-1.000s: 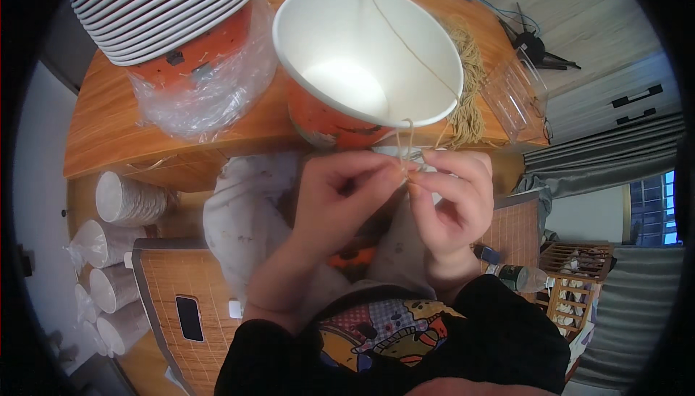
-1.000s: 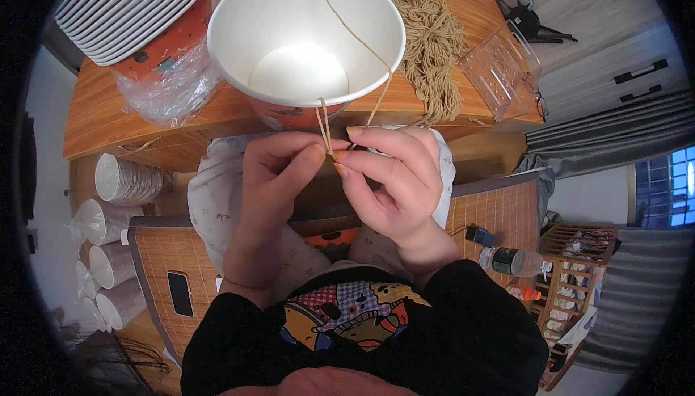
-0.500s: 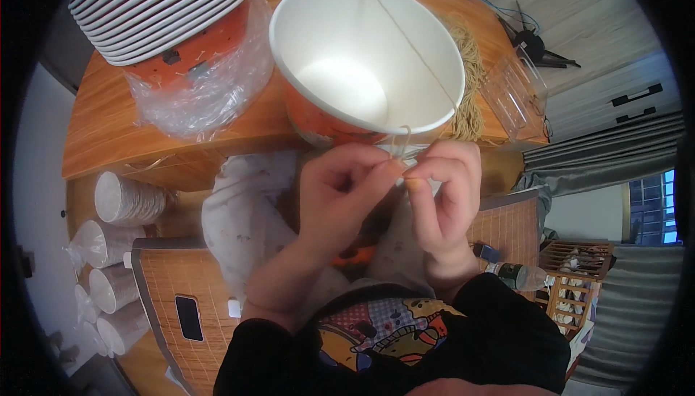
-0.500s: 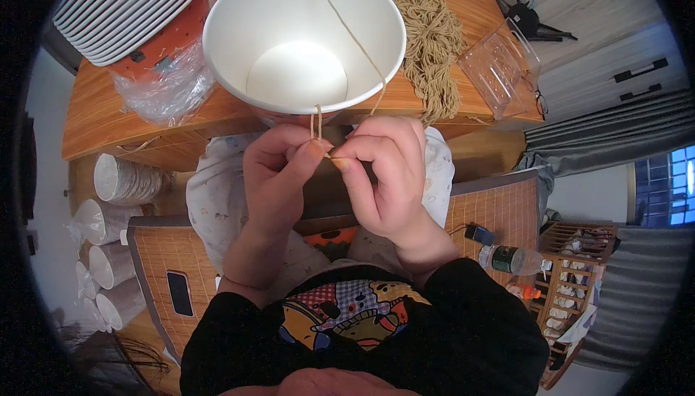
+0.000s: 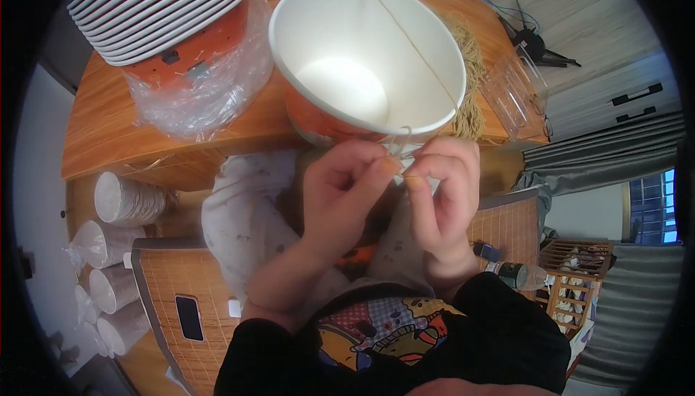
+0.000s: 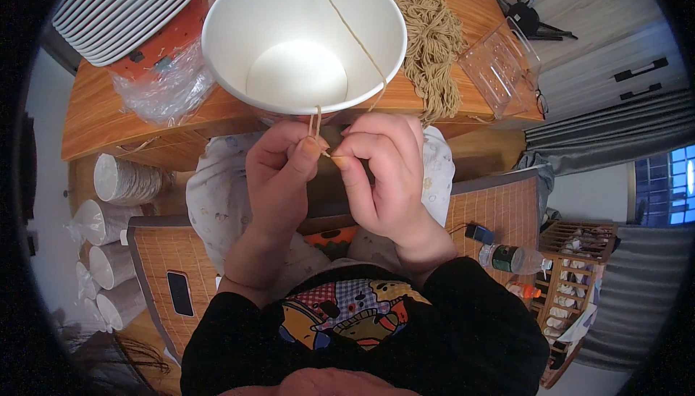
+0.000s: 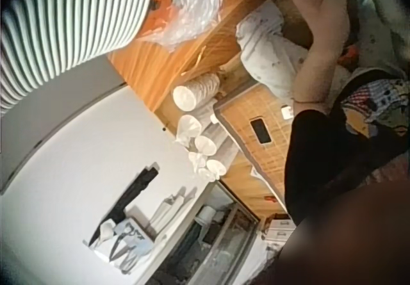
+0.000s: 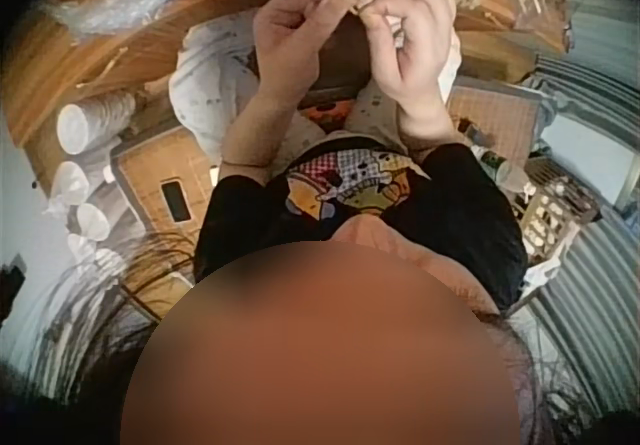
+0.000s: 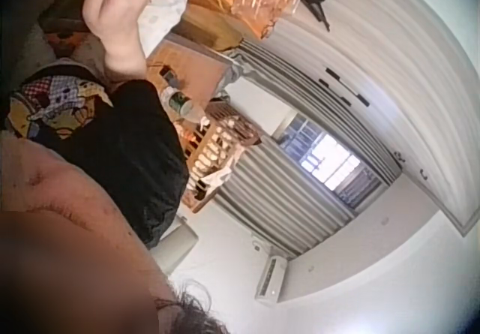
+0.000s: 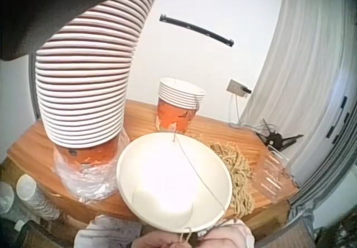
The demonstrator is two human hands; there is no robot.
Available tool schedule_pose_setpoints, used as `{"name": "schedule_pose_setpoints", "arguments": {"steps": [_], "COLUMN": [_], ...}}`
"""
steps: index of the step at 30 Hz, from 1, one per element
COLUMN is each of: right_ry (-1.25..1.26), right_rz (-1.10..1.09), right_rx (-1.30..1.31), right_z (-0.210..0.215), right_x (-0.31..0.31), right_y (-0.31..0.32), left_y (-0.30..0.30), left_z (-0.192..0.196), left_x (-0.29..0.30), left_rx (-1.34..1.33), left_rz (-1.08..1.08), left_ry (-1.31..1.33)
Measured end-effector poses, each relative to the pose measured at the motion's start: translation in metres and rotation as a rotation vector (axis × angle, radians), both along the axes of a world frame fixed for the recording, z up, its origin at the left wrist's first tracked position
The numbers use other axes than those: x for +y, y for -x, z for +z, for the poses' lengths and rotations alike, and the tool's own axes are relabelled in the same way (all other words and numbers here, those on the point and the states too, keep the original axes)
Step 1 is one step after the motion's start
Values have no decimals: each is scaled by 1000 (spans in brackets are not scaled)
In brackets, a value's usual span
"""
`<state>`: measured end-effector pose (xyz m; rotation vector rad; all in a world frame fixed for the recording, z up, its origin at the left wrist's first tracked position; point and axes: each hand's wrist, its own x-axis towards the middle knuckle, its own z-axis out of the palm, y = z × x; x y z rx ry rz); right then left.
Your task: The recorder is attaching thin rope or string handles to small decorative plastic buckets.
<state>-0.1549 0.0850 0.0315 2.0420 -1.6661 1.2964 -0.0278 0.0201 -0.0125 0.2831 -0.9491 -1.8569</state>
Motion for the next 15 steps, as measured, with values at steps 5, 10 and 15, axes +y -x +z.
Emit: {"name": "schedule_pose_setpoints", "arguments": {"steps": [5,10,15], "right_ry": [-4,43,128], "right_rz": [-12,-9,3], "right_rx": [34,-14,-165], "right_z": [-1,-6,-14], "right_x": [0,1,-1], "right_y": [1,3,2], "left_y": [1,-2,-8], "left_z": [2,4,6], "left_x": [-2,-6,-8], "left_rx": [-5,-64,-212], "left_rz": [-78,-76,-34], "left_ry": [-54,48,194]}}
